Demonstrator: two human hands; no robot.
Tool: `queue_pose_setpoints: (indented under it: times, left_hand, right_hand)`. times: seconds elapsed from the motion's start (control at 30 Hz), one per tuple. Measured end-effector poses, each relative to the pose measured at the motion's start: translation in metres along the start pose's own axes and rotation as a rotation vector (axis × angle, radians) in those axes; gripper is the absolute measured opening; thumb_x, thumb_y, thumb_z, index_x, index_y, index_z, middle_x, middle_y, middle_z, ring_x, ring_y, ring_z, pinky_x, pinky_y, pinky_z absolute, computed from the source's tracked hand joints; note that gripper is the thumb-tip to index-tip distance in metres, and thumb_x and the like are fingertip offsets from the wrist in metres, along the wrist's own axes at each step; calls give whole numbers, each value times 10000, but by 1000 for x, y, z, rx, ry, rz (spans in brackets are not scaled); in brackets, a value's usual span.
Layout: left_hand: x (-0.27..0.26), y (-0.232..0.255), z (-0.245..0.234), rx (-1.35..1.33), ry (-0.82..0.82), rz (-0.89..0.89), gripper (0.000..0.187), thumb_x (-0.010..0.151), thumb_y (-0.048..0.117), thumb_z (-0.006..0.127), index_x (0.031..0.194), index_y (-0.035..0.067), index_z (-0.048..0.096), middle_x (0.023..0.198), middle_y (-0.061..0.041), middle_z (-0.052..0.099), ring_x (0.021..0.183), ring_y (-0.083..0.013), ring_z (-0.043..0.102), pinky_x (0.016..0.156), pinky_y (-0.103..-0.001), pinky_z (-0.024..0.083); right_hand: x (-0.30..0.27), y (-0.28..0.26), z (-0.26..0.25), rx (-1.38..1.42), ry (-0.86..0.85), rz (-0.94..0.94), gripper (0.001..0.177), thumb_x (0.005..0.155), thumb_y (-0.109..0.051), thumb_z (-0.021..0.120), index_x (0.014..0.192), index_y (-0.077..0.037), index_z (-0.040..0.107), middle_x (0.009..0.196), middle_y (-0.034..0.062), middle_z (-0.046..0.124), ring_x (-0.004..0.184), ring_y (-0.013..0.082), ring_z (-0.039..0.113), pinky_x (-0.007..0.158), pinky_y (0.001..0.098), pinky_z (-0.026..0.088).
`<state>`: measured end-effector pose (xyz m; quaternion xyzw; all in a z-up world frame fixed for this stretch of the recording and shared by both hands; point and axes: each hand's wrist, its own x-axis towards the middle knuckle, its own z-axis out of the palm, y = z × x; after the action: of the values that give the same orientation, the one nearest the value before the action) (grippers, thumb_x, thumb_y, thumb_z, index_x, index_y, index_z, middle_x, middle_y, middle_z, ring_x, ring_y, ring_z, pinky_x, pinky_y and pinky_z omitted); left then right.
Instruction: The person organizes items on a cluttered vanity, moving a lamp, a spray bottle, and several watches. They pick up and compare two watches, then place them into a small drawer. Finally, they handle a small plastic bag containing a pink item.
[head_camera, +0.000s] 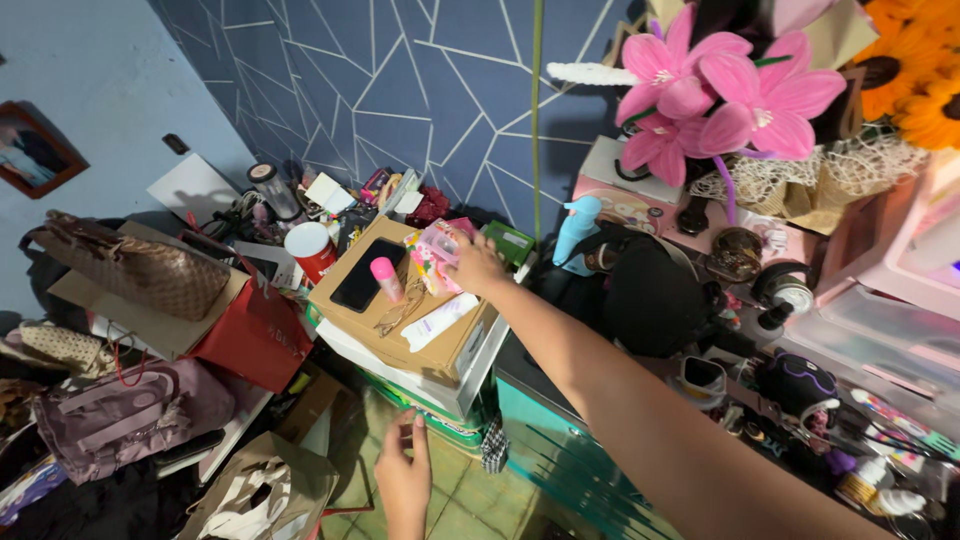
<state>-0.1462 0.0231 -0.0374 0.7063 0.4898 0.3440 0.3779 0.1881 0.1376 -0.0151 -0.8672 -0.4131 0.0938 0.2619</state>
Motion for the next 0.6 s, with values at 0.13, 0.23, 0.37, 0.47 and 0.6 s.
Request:
queue_pose_setpoints:
  times: [0.13, 0.23, 0.37, 0.47, 0.6]
  left_hand:
    - [0, 17, 11, -127, -89, -59, 475, 937, 275, 639, 1362, 79, 561, 1048, -115, 725, 817, -235, 700, 700, -347, 561]
    - [-1, 40, 30, -221, -155, -11, 520, 929, 224, 644, 1401, 58, 501, 1141, -122, 648, 884, -232, 644, 644, -356, 549]
    - [-5, 70, 52, -237, -156, 224, 495, 917, 200, 684, 1356, 26, 532, 1160, -156, 628, 1010, -249, 630, 734, -373, 523]
    - [-11, 102, 72, -210, -176, 459, 483, 910, 175, 739, 1334, 13, 577, 1158, -173, 661, 1081, -301, 635, 959, -403, 499]
    - [-20, 155, 108, -246, -345, 703, 599, 844, 181, 807, 1353, -9, 554, 1260, -195, 649, 1205, -373, 600, 1051, -453, 449]
  right_hand:
    - [-55, -28, -61, -12, 228, -190, 905, 771, -415, 831, 1530, -203, 384, 1547, 236, 345, 1439, 472, 293, 1132, 602, 294]
    - [-116, -33, -128, -69, 301, -325, 828, 750, -383, 842, 1468, -181, 483, 1508, 255, 401, 1409, 486, 329, 1103, 597, 309]
    - [-213, 21, -240, -70, 467, -297, 636, 788, -369, 824, 1351, -149, 627, 1369, 193, 585, 1273, 393, 550, 1065, 499, 434]
    - [-260, 48, -288, -148, 505, -147, 622, 779, -357, 832, 1308, -94, 639, 1287, 189, 608, 1215, 399, 572, 1018, 497, 451]
    - [-296, 76, -294, -142, 514, -222, 615, 756, -300, 860, 1271, -40, 648, 1275, 231, 585, 1168, 443, 555, 978, 528, 438]
